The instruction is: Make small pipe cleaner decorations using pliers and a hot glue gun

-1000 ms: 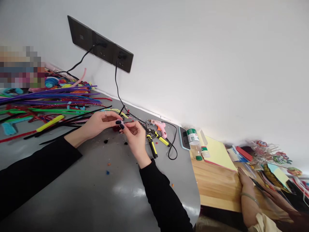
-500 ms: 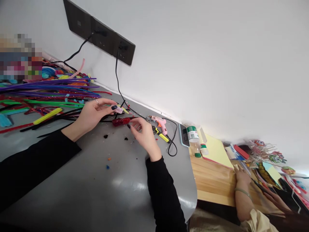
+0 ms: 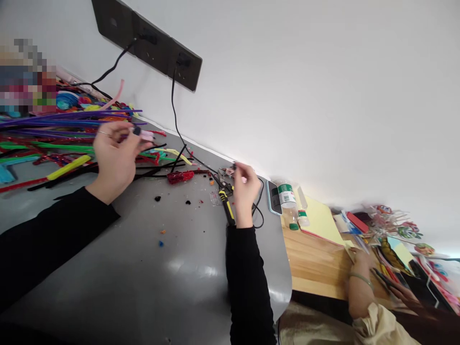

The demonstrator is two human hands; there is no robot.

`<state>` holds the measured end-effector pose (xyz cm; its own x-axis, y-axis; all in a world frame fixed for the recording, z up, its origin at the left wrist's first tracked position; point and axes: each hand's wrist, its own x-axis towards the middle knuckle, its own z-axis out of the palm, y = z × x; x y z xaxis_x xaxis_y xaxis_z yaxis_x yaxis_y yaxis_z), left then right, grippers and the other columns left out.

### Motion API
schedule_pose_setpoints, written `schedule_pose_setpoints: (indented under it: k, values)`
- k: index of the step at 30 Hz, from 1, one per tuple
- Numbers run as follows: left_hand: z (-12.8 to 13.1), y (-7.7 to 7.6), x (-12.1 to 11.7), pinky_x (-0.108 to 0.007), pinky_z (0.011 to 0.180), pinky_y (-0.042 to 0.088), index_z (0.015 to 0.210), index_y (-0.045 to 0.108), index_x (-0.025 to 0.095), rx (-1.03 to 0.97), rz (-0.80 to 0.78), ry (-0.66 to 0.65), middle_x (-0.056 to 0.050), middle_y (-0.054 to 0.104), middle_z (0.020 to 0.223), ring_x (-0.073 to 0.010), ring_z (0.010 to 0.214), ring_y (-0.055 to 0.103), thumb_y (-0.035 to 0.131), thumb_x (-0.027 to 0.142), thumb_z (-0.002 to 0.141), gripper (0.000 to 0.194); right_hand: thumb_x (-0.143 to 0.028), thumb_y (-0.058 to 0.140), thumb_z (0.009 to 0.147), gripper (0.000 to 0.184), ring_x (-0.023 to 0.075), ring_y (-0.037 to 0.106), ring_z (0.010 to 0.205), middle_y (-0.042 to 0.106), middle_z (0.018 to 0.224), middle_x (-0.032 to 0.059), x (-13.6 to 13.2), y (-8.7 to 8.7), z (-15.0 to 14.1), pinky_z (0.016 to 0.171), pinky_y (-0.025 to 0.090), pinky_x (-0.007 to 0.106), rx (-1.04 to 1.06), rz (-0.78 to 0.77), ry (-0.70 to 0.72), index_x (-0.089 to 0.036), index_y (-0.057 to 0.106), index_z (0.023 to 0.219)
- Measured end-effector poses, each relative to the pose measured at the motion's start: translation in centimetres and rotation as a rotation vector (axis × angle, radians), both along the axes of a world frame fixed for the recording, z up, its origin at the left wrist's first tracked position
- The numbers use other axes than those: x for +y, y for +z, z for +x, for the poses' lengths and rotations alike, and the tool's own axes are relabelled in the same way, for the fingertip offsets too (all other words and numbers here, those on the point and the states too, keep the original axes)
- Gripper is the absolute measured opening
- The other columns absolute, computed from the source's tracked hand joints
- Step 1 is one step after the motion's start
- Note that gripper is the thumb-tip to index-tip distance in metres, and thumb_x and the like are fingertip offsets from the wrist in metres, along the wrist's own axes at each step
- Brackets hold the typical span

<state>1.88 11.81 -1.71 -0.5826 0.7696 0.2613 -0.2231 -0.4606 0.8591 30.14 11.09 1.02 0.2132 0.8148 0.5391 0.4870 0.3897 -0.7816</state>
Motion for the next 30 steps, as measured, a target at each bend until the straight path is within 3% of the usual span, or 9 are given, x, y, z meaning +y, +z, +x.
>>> schedule_pose_setpoints:
  k: [2,5,10,14,17,22,26,28,30]
  values:
    - [-0.7,0.0,0.2,-0.031,0.084,0.055,0.105,0.056,0.023,0.018,0.038,0.145,0.005,0.065,0.108,-0.0143,0.102,0.067,0.083,0.058,0.078,0.052,-0.041,0.064,0.090,0.027,0.0181,0.071,0.081,0.074,0.085,0.0047,0.7,0.1,2.0,0.086,0.057,0.038,0.169,0.088,-0.177,-0.016,0.070,0.100]
    - [-1.2,-0.2,0.4,-0.031,0.084,0.046,0.117,0.058,0.019,0.119,0.039,0.125,0.006,0.067,0.112,-0.0185,0.122,0.061,0.075,0.057,0.085,0.052,-0.049,0.067,0.087,0.039,0.0181,0.074,0.087,0.074,0.094,0.0052,1.2,0.4,4.0,0.091,0.059,0.041,0.363,0.161,-0.259,-0.018,0.065,0.109]
    - [0.1,0.0,-0.3,-0.033,0.086,0.052,0.103,0.067,0.019,0.274,-0.023,-0.249,0.001,0.073,0.093,-0.0166,0.093,0.070,0.084,0.048,0.073,0.045,-0.053,0.070,0.084,0.038,0.0265,0.072,0.111,0.076,0.107,0.0134,0.8,0.4,2.8,0.100,0.057,0.046,0.270,0.055,-0.122,-0.015,0.071,0.092]
    - [1.2,-0.1,-1.3,-0.035,0.079,0.058,0.095,0.069,0.020,0.482,-0.103,-0.642,-0.005,0.075,0.087,-0.0198,0.079,0.071,0.082,0.050,0.072,0.041,-0.042,0.072,0.083,0.042,0.0267,0.060,0.135,0.067,0.137,0.0140,0.2,0.5,1.0,0.105,0.054,0.045,0.121,0.018,0.061,-0.019,0.072,0.119]
    - [1.5,-0.3,-1.7,-0.033,0.074,0.057,0.092,0.072,0.020,0.691,-0.113,-0.831,-0.005,0.075,0.082,-0.0203,0.074,0.069,0.076,0.052,0.077,0.035,-0.041,0.065,0.089,0.049,0.0251,0.063,0.130,0.067,0.137,0.0131,-0.1,0.5,1.0,0.102,0.056,0.045,0.110,-0.029,0.081,-0.022,0.065,0.135]
    - [1.2,-0.9,-1.6,-0.035,0.090,0.051,0.093,0.077,0.024,1.048,0.031,-0.735,-0.006,0.075,0.096,-0.0239,0.096,0.066,0.068,0.048,0.082,0.028,-0.044,0.061,0.092,0.047,0.0268,0.066,0.121,0.071,0.128,0.0136,0.2,0.0,1.6,0.091,0.059,0.039,0.075,-0.085,0.023,-0.017,0.070,0.129]
    - [1.1,-1.7,-1.5,-0.047,0.107,0.039,0.093,0.078,0.026,1.251,0.033,-0.691,-0.004,0.074,0.097,-0.0272,0.108,0.060,0.066,0.043,0.084,0.023,-0.034,0.055,0.093,0.056,0.0250,0.062,0.126,0.062,0.142,0.0132,-0.2,-0.1,1.3,0.093,0.058,0.040,-0.030,-0.033,0.043,-0.022,0.054,0.148]
    - [1.0,-1.9,-1.6,-0.048,0.108,0.037,0.094,0.078,0.026,1.265,0.061,-0.649,-0.003,0.076,0.101,-0.0274,0.111,0.059,0.063,0.041,0.088,0.022,-0.029,0.053,0.092,0.044,0.0257,0.061,0.125,0.064,0.136,0.0127,-1.8,-0.3,1.0,0.100,0.055,0.044,-0.197,-0.007,-0.008,-0.022,0.063,0.135]
    - [1.0,-2.1,-1.7,-0.047,0.108,0.039,0.100,0.076,0.025,1.238,0.117,-0.565,-0.004,0.077,0.107,-0.0265,0.113,0.059,0.058,0.038,0.093,0.024,-0.026,0.048,0.095,0.030,0.0275,0.064,0.113,0.070,0.113,0.0114,-4.6,-0.7,0.6,0.102,0.052,0.049,-0.380,-0.059,-0.074,-0.021,0.072,0.113]
